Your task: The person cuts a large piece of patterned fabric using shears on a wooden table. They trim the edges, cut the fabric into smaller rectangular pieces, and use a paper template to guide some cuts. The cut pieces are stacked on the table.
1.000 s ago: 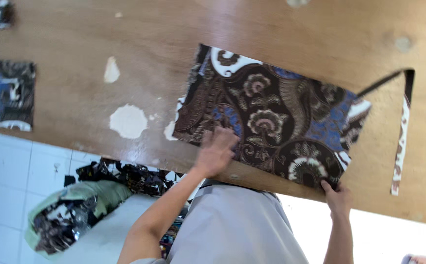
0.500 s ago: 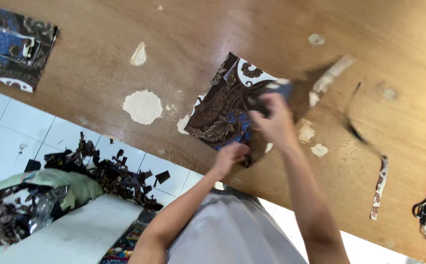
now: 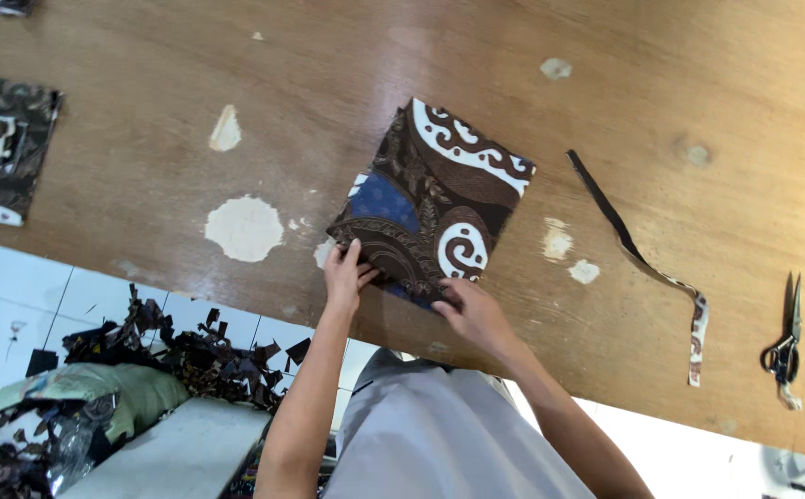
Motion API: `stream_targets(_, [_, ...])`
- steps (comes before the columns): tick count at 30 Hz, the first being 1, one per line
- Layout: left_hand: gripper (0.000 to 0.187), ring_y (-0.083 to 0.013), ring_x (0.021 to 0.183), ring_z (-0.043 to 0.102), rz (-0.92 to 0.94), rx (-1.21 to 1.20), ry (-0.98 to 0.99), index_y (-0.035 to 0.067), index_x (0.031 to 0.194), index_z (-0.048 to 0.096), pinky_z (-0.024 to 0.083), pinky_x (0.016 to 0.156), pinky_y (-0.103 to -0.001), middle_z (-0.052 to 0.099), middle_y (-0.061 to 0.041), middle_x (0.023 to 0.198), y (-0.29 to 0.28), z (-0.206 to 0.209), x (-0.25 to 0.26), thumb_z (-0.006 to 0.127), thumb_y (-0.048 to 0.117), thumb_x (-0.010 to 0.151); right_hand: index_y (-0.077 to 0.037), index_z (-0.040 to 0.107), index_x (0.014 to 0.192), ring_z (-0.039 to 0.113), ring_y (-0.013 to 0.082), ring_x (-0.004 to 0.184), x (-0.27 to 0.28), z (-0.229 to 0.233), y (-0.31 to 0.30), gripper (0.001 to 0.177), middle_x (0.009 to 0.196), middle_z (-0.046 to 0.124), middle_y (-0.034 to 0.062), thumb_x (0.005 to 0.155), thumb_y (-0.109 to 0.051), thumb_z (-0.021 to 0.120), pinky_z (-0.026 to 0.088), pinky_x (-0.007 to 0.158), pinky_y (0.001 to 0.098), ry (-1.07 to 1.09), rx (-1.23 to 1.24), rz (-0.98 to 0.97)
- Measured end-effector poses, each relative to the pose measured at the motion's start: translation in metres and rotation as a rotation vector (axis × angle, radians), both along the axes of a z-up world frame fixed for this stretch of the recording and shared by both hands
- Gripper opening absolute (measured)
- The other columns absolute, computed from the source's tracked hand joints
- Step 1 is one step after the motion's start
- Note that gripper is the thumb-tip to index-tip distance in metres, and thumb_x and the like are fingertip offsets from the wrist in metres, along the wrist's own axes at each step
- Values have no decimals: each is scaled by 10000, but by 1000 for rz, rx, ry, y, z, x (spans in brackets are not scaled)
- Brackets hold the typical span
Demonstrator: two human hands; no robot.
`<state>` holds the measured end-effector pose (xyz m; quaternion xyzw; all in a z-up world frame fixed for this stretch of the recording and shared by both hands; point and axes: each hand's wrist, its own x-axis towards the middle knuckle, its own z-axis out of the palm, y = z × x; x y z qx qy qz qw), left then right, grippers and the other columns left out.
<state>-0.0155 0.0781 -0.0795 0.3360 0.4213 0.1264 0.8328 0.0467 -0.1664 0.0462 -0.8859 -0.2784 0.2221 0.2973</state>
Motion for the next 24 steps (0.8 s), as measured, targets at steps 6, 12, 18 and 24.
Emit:
stream_targets(6, [202, -164, 763, 688, 55, 160, -49, 81, 1161, 610, 606, 647, -330, 690, -57, 1013, -6, -7, -7, 600, 164, 978, -95, 646, 1236, 582, 297, 1207, 22, -24, -52, 396, 1225, 646, 120, 918, -321, 712, 496, 992, 434, -323, -201, -17])
stream_targets(12, [142, -182, 730, 673, 1, 176, 112, 67, 1099, 616, 621, 655, -348, 673, -72, 969, -8, -24, -23, 581, 132, 977, -173, 589, 1334, 450, 290, 1398, 36, -45, -37, 496, 1402, 561, 75, 897, -387, 686, 360, 1155, 502, -498, -116, 151])
stream_targets(18, [116, -161, 752, 712, 111, 280, 157, 60, 1035, 557, 574, 629, -293, 666, -45, 979, -18, -26, -69, 606, 154, 987, -249, 432, 1499, 264, 333, 1473, 61, -53, -8, 729, 1589, 346, 72, 875, -606, 556, 171, 1148, 689, -733, -59, 387])
stream_targets(24, [172, -129, 723, 681, 178, 645, 335, 63, 1092, 632, 513, 599, -261, 672, -35, 965, -14, -17, -143, 659, 141, 941, -321, 372, 1514, 245, 332, 1482, 61, -77, 22, 748, 1611, 308, 40, 859, -656, 506, 125, 1138, 726, -734, -85, 353])
